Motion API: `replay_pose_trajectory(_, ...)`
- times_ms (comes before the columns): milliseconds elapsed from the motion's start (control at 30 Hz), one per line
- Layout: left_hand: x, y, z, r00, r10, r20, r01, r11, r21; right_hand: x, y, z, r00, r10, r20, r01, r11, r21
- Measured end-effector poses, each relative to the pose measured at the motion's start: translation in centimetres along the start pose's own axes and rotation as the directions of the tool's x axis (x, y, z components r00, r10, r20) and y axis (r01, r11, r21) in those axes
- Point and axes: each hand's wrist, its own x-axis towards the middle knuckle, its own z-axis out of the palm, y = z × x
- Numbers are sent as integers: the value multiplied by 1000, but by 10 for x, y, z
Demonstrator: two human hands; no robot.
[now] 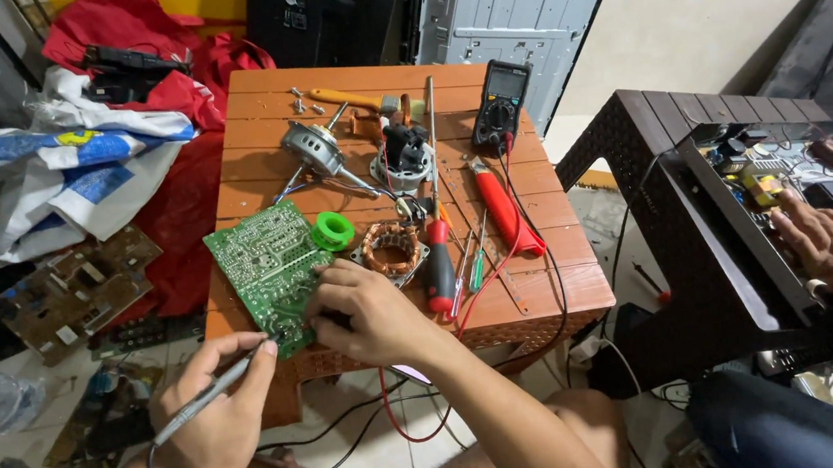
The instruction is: Repairing an electronic circuit board by soldering components and testing circuits with a multimeter
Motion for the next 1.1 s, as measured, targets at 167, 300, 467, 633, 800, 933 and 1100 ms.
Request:
replay_pose_trajectory(167,-4,4,-3,1000,25,6,-25,999,-37,0,-8,-3,999,48,-26,-47,999,16)
replay_pose_trajectory(300,-14,12,-2,965,235,-116,-247,963,-105,-1,-14,-6,995,36,-97,-31,998,50)
replay_pose_trajectory(467,-32,13,22,958,257,-128,-272,954,-123,-17,-37,-19,973,17,-228,22,986,167)
replay_pose_trajectory(633,-56,49,33,980,179,-91,-196,950,-245,-48,-72,-41,988,23,-151,0,988,156)
replay_pose_trajectory(800,-58,67,32,868,423,260,-293,860,-419,-100,-32,-53,893,433,-126,-282,753,594)
replay_pose_trajectory(933,-65,53,30,869,323,375,-176,909,-378,-85,-13,-167,591,644,-485,-515,764,388)
replay_pose_trajectory(1100,-81,9,25,933,181,310,-109,966,-236,-63,71,-314,566,30,-824,-343,917,-202)
